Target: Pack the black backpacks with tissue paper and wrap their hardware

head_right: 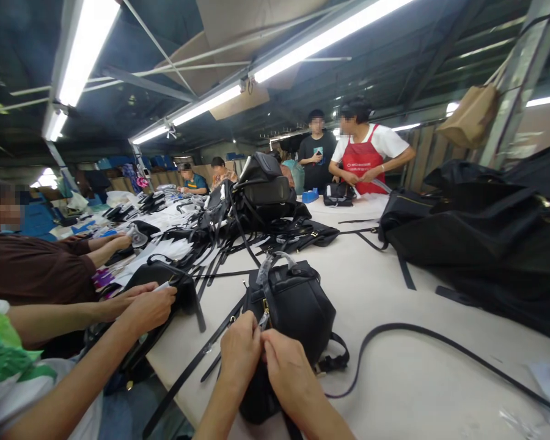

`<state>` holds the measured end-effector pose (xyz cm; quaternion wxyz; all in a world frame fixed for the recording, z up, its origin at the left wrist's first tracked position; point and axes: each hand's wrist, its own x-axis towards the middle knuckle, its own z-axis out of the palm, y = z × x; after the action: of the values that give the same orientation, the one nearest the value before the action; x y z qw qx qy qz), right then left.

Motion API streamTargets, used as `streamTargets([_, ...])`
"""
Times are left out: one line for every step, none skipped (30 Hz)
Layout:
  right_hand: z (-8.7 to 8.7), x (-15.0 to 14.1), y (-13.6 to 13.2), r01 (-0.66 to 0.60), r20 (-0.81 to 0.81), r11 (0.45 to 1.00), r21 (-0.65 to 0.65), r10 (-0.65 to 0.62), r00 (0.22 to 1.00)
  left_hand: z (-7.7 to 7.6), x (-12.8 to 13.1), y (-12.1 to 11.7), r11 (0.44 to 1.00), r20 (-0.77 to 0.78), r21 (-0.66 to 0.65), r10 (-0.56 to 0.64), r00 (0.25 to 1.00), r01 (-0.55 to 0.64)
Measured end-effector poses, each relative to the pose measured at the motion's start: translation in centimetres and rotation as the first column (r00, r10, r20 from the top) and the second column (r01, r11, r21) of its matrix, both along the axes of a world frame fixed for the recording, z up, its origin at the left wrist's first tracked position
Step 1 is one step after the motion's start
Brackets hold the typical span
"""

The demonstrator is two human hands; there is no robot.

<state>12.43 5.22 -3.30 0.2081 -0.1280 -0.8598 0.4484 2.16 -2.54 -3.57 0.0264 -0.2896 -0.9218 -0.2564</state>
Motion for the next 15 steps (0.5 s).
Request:
streamTargets([-0.3, -0.3, 0.0, 0.002, 0.071, 0.998, -0.056, 0.002, 0.997, 0.0, -0.2, -0.1, 1.000, 0.013, 0.018, -0.006, 1.000, 0.006])
streamTargets([-0.8, -0.7, 0.1, 0.027, 0.125, 0.993, -0.112, -0.013, 0.992, -0.1, -0.4, -0.3, 0.999, 0.029, 0.041, -0.015, 0.999, 0.014])
streamTargets([-1.2, -1.0, 0.4, 0.064, 0.161, 0.983, -0.170, -0.036, 0.986, -0.1, -0.7, -0.4, 0.997, 0.045, 0.068, -0.025, 0.999, 0.022])
streamTargets([-1.7, -1.3, 0.7, 0.103, 0.178, 0.966, -0.236, -0.062, 0.982, -0.1, -0.9, -0.5, 0.995, 0.061, 0.097, -0.034, 0.998, 0.028])
streamTargets([-2.1, -1.6, 1.1, 0.137, 0.185, 0.941, -0.310, -0.082, 0.979, -0.1, -1.1, -0.7, 0.991, 0.075, 0.127, -0.043, 0.996, 0.033])
streamTargets([-2.4, -1.9, 1.4, 0.161, 0.183, 0.909, -0.385, -0.095, 0.978, -0.1, -1.3, -0.7, 0.987, 0.085, 0.155, -0.050, 0.995, 0.037])
streamTargets([-2.7, -2.1, 1.7, 0.176, 0.177, 0.877, -0.447, -0.106, 0.978, -0.1, -1.4, -0.8, 0.982, 0.092, 0.183, -0.057, 0.994, 0.040])
streamTargets([-2.8, -2.3, 1.9, 0.184, 0.167, 0.850, -0.493, -0.115, 0.979, -0.1, -1.5, -0.8, 0.977, 0.100, 0.208, -0.064, 0.993, 0.042])
streamTargets([-2.9, -2.5, 2.0, 0.190, 0.155, 0.832, -0.521, -0.127, 0.980, -0.1, -1.5, -0.8, 0.972, 0.109, 0.232, -0.072, 0.991, 0.045])
streamTargets([-2.8, -2.7, 2.1, 0.198, 0.145, 0.823, -0.532, -0.142, 0.979, -0.2, -1.5, -0.7, 0.966, 0.119, 0.254, -0.081, 0.990, 0.048])
streamTargets([-2.8, -2.9, 2.0, 0.206, 0.137, 0.825, -0.527, -0.157, 0.978, -0.2, -1.5, -0.6, 0.960, 0.131, 0.275, -0.093, 0.987, 0.054])
streamTargets([-2.7, -3.0, 2.0, 0.210, 0.130, 0.830, -0.516, -0.167, 0.977, -0.3, -1.4, -0.5, 0.953, 0.143, 0.296, -0.107, 0.984, 0.060])
streamTargets([-2.6, -3.2, 1.9, 0.210, 0.130, 0.835, -0.508, -0.167, 0.977, -0.5, -1.3, -0.4, 0.947, 0.157, 0.316, -0.121, 0.980, 0.067])
streamTargets([-2.5, -3.4, 1.8, 0.204, 0.135, 0.839, -0.504, -0.157, 0.978, -0.6, -1.3, -0.3, 0.940, 0.170, 0.334, -0.134, 0.976, 0.071])
streamTargets([-2.4, -3.6, 1.7, 0.195, 0.145, 0.842, -0.503, -0.141, 0.979, -0.8, -1.2, -0.2, 0.934, 0.183, 0.350, -0.145, 0.972, 0.074])
